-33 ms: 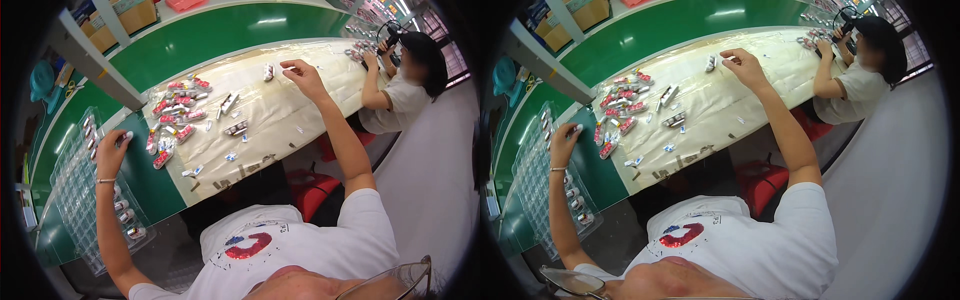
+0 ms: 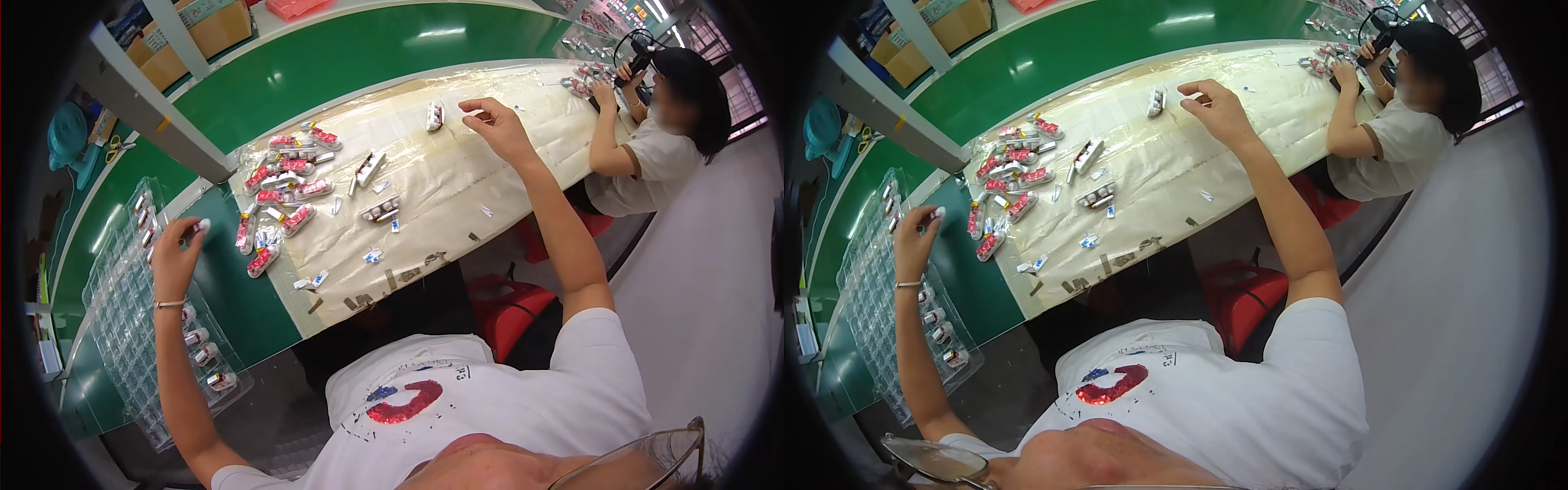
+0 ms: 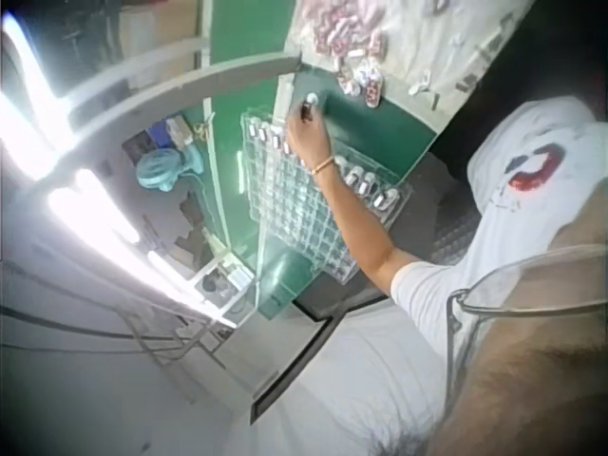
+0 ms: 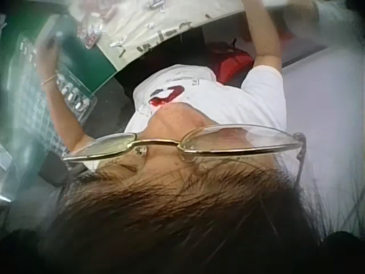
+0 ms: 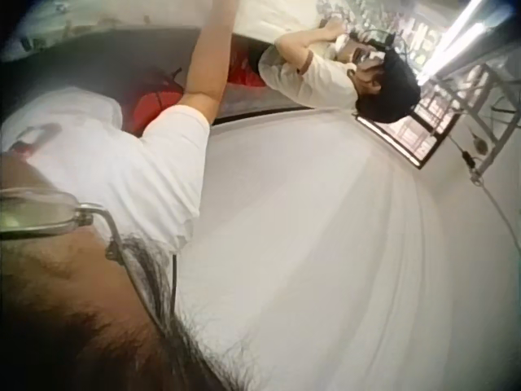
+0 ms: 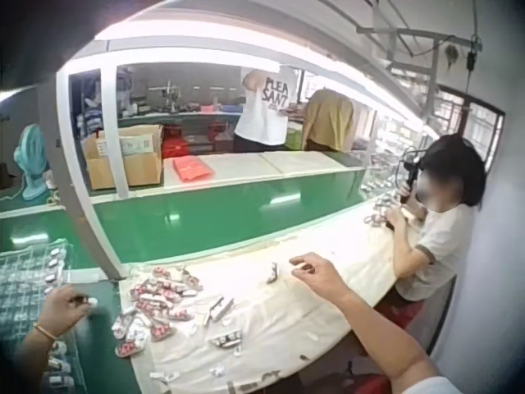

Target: The person sits at a green assembly table and repeatedly picks up small cylindrical batteries and red-and-white plastic casings. They insert the batteries into the casings and place the assembled units into a clear plastic tray. Another person is visible working at the same table in the background.

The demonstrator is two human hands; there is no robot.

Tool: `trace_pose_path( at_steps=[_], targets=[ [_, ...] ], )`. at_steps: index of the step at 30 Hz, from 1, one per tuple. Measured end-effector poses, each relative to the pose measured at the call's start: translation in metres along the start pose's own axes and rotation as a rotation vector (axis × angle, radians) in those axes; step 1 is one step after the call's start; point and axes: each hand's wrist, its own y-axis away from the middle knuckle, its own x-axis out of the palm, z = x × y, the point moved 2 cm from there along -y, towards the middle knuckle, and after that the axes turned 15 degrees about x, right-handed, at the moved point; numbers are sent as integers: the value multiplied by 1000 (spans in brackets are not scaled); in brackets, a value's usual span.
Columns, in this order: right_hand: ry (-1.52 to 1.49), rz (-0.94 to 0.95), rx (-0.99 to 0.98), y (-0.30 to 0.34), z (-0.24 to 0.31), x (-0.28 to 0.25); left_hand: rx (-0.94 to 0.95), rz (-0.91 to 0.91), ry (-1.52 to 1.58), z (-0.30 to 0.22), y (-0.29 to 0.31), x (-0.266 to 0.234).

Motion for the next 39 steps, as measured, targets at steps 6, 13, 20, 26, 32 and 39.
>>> trace_pose_path(
  at_steps=[6, 13, 20, 26, 32, 39],
  targets=[
    [105, 46, -244, -13, -2, 23, -424, -228, 320, -20, 93, -87],
    [101, 187, -25, -43, -5, 59, -792, -235, 266, -92, 198, -146],
    [400, 83, -125, -52, 14, 74, -653, 2, 30, -127, 226, -125],
    [418, 196, -63, -48, 19, 67, -564, -16, -21, -104, 239, -103],
    [259, 220, -73, -28, 56, 76, -564, 40, 28, -99, 245, -108],
    [-38, 459, -187, 37, 147, 144, -416, 100, -126, -106, 235, -110]
  ],
)
